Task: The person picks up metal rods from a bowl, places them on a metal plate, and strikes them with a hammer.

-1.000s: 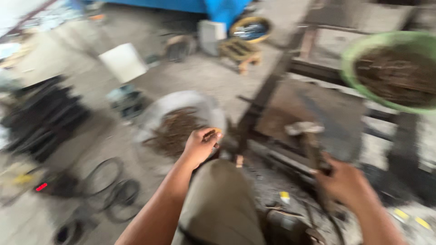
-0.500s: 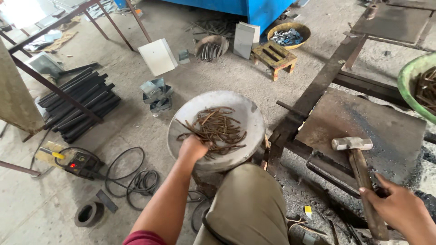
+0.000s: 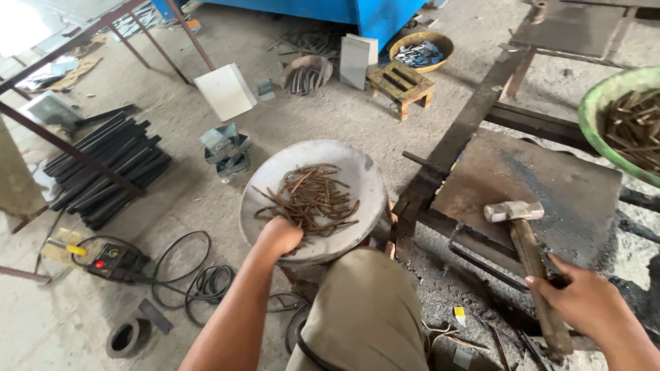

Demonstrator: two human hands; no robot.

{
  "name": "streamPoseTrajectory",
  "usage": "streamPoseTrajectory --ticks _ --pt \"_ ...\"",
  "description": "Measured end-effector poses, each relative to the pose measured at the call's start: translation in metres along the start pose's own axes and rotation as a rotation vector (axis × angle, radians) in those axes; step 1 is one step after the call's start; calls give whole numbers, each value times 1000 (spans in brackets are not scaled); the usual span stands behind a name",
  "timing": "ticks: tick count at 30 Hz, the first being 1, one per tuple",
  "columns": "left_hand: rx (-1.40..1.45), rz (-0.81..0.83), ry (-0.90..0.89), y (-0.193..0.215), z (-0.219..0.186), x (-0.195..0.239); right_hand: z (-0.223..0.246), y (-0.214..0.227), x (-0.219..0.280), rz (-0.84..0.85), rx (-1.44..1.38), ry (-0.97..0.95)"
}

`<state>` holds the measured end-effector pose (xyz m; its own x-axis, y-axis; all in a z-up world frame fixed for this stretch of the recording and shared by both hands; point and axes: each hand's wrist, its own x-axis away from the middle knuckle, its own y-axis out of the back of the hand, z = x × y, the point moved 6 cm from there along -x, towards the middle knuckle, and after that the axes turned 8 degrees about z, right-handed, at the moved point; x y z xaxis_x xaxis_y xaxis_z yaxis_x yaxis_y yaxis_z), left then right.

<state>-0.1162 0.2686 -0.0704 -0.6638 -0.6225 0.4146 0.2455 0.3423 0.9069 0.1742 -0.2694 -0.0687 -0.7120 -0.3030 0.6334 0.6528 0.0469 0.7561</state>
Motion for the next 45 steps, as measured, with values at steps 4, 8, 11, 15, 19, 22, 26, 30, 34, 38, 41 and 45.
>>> streamPoseTrajectory --ticks 4,8,11,15,19,22,26,30,34,38,41,45 --pt "677 107 73 29 -17 69 7 2 4 11 -45 -14" --pt "724 9 -187 72 -88 108 18 1 6 -66 -94 48" --pt "647 43 -309 78 -141 116 26 2 11 -151 -174 132" --pt "815 73 -335 54 -208 95 33 8 26 -234 -312 227" --pt "723 -96 -370 22 -259 57 51 -6 34 181 -1250 310" --pt "679 -183 -394 0 -276 44 58 -4 45 230 -1430 247" --pt "605 -340 -527 4 -292 51 78 13 71 141 -1275 287" --pt "563 -236 -480 8 -305 49 81 41 119 -64 -653 73" --pt "481 -266 -521 4 -310 44 97 92 175 -701 -247 506" --pt "469 -295 -595 1 -312 42 100 94 225 -1126 -227 818" --pt "500 -290 -613 5 -312 46 107 80 205 -1082 -409 831" --pt "548 -178 -515 4 -310 46 139 54 136 -675 -1 637"
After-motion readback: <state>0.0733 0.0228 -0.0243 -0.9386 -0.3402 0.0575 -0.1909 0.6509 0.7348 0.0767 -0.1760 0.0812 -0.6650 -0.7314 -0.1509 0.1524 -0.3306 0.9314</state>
